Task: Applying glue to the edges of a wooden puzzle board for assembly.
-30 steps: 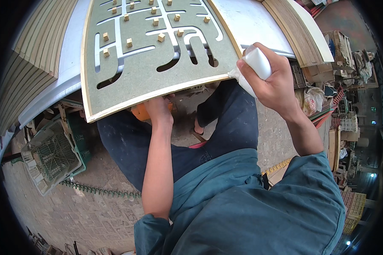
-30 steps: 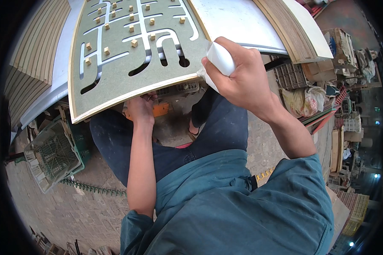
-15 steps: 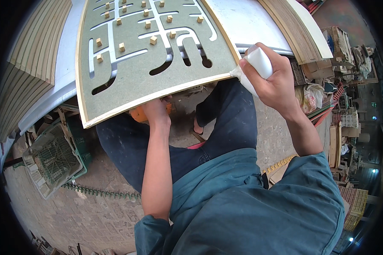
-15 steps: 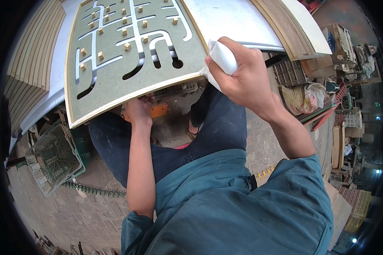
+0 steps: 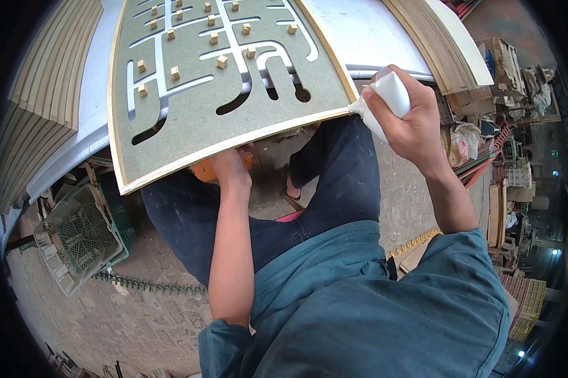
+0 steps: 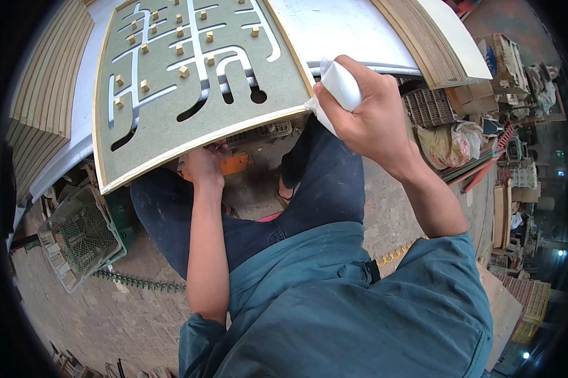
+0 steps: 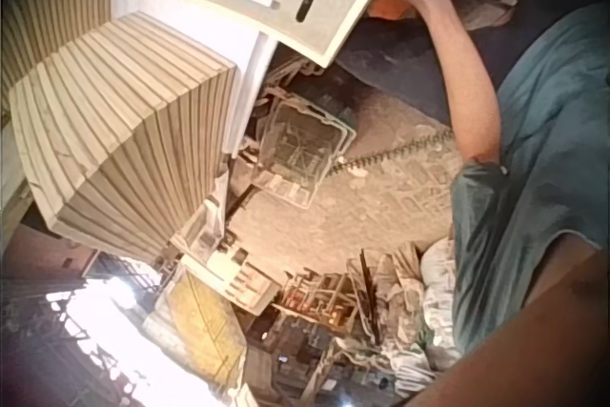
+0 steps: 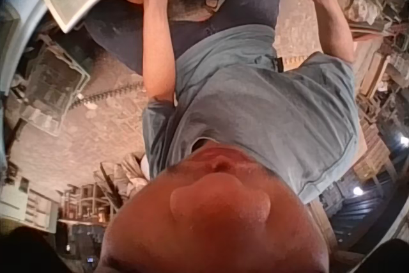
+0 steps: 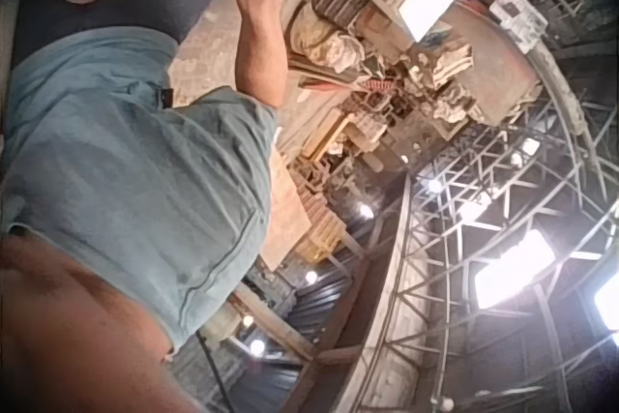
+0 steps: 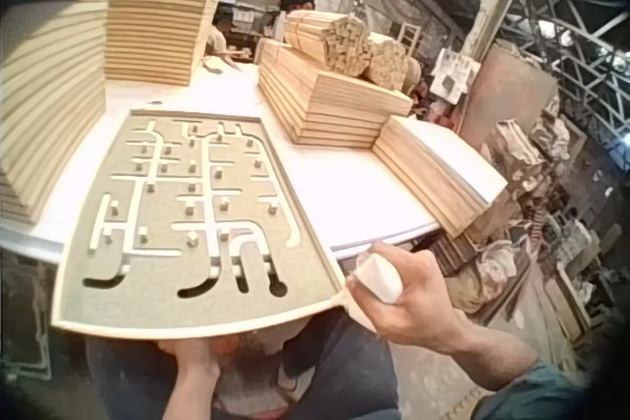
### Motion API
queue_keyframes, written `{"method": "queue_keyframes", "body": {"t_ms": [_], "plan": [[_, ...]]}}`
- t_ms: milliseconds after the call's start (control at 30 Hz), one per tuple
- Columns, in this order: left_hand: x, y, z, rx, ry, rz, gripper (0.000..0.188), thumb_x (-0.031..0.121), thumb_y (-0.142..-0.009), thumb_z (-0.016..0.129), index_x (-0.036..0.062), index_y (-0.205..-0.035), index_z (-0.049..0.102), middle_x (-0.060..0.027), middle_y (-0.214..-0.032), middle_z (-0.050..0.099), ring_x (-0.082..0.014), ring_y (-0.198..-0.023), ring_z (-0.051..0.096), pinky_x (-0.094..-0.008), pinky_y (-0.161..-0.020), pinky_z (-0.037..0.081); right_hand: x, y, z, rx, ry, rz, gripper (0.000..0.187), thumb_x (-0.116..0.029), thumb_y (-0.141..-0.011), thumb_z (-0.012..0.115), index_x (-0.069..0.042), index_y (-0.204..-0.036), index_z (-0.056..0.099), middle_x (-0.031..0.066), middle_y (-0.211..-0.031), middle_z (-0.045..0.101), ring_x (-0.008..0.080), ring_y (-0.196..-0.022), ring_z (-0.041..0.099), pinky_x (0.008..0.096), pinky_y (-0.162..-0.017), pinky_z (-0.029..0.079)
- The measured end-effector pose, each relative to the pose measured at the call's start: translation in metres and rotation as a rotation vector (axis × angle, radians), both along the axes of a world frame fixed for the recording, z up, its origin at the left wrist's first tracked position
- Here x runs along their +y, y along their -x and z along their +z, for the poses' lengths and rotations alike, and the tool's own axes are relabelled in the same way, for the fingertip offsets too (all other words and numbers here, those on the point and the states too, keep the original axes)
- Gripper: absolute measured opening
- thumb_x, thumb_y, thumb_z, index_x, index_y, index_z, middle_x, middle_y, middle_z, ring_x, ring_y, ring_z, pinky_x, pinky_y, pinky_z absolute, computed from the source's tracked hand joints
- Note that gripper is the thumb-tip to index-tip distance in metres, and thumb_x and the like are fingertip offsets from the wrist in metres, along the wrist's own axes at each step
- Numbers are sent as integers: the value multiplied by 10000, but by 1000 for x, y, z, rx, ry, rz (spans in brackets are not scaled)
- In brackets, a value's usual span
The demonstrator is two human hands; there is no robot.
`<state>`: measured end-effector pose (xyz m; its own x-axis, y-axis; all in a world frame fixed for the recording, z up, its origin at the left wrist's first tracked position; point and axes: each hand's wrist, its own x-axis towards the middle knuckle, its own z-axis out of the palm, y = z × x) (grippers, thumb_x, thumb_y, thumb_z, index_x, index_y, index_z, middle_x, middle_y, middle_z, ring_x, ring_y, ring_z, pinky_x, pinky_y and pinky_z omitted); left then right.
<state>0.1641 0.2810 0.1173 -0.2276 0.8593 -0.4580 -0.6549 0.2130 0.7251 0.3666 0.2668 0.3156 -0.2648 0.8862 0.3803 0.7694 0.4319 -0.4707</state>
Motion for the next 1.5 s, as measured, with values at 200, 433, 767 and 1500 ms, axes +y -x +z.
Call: {"method": "queue_keyframes", "body": {"t_ms": [200,433,767,1500], "plan": [[1,-1,-4,2,12,14,208,194,-930,424,27,-1008,520,-96,-871,573,-193,-749,557,-326,-672,466,0,-5,-1,-5,3,-11,150,-136,-836,610,9,-822,572,122,-599,596,177,-524,618,276,-461,454],[-1,-1,1,14,19,-10,205,194,-930,424,33,-1008,524,-95,-880,574,-197,-752,564,-332,-675,466,-1,-9,-1,9,20,-20,148,-138,-837,608,6,-822,572,116,-600,593,167,-537,619,278,-469,454],[-1,-1,0,12,0,-10,217,211,-938,420,39,-1034,511,-90,-915,571,-200,-766,566,-331,-674,463,-2,-17,-1,-1,4,-44,142,-141,-834,608,-2,-816,583,114,-612,605,170,-535,625,269,-472,456],[0,-2,-4,8,3,-12,240,236,-941,425,44,-1060,506,-88,-932,571,-194,-779,568,-333,-696,465,-9,-31,-3,280,116,-192,198,-218,-856,641,-24,-854,601,18,-685,596,74,-619,561,224,-546,431]]}}
